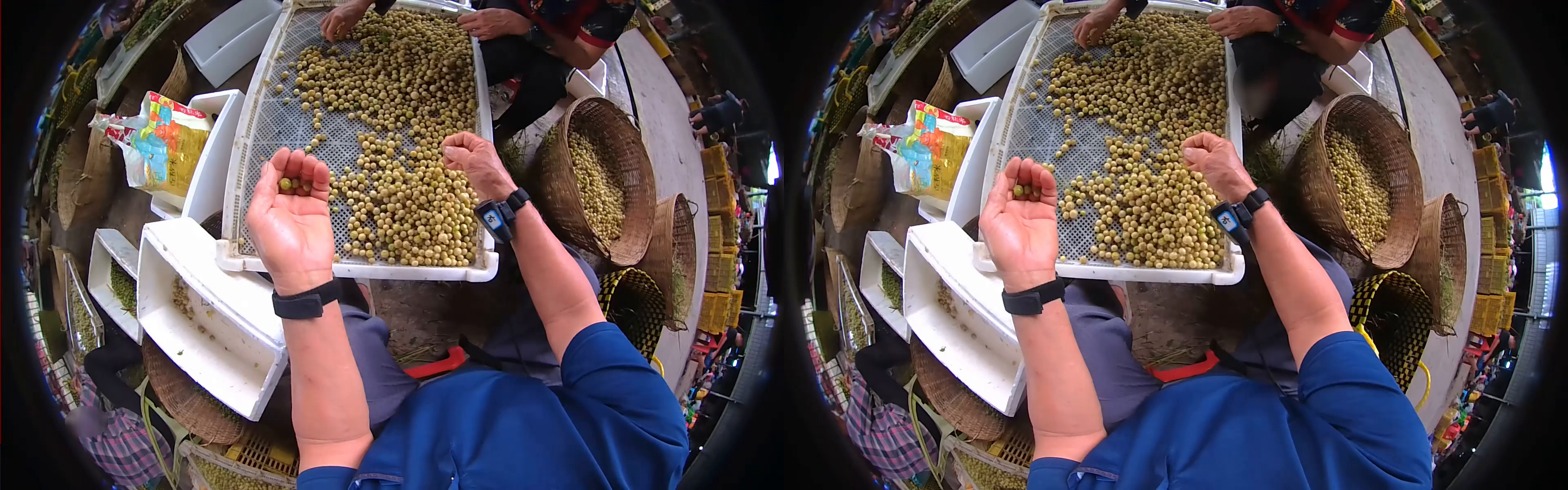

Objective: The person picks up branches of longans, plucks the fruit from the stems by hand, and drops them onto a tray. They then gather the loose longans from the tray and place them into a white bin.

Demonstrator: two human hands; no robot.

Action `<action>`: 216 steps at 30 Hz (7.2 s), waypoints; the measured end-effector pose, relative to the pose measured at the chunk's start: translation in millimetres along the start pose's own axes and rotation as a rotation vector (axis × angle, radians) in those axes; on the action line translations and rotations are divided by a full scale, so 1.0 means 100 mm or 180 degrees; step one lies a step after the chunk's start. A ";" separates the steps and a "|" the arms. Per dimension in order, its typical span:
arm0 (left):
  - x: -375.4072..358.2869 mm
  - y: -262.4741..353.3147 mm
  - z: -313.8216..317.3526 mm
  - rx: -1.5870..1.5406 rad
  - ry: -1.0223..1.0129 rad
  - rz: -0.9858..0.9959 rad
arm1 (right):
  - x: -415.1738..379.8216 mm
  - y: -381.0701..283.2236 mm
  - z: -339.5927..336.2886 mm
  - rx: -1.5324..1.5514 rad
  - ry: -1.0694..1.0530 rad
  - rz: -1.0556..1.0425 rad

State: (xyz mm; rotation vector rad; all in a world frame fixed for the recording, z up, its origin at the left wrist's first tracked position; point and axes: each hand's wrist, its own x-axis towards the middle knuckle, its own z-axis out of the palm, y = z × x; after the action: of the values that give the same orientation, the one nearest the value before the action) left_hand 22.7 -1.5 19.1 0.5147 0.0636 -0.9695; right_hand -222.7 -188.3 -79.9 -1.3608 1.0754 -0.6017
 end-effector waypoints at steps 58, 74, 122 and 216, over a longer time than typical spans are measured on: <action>0.12 0.21 -0.15 0.0433 -0.0116 0.0213 | -0.87 -0.21 -0.12 -0.0455 0.0176 -0.0517; -0.06 -0.54 0.12 0.0574 -0.0351 -0.1075 | -1.26 -0.30 -1.58 -0.2651 0.1793 -0.0664; -2.55 2.11 -2.09 0.8134 0.0097 0.0174 | -2.07 0.44 -2.10 -0.0705 0.1221 0.0151; -0.03 -0.23 0.31 0.4375 -0.0812 0.0777 | -1.19 0.60 0.24 -0.1688 0.0355 -0.0665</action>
State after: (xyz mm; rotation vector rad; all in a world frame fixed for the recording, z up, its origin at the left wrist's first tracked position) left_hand -2.9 -23.6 38.0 1.5946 -0.9361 -0.7147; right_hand -267.3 -63.7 -109.4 -1.9359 1.2450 -0.5700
